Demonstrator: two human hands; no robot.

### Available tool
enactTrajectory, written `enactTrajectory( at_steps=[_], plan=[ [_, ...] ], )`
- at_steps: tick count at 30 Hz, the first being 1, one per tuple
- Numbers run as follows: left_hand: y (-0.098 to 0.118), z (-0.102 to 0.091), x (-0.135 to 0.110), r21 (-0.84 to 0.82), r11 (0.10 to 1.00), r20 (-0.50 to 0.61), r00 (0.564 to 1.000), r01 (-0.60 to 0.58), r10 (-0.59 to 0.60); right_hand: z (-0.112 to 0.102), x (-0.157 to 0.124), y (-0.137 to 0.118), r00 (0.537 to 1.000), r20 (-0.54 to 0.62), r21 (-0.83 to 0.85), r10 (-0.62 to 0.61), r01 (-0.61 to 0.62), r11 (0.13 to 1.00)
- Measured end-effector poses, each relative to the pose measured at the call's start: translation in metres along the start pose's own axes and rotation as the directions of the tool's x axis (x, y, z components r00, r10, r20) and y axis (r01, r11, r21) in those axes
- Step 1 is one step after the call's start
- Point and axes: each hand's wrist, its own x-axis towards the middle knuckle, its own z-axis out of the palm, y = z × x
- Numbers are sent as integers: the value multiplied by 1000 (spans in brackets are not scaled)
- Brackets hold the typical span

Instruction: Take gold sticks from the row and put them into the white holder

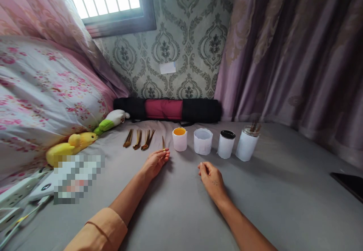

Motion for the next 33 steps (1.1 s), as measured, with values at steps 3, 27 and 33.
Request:
enactTrajectory(
  at_steps=[3, 27, 33],
  plan=[
    [-1, 2, -6, -12, 1000, 9, 1000, 8, -8, 0, 1, 1, 1000, 2, -2, 3, -3, 1000],
    [-22, 8, -30, 94, 974, 94, 976, -206, 198, -2, -2, -4, 1000, 9, 23, 8, -8, 1000],
    [-23, 13, -39, 232, 918, 114, 947, -320, 301, -2, -3, -5, 1000, 7, 50, 9, -9, 999]
  ],
)
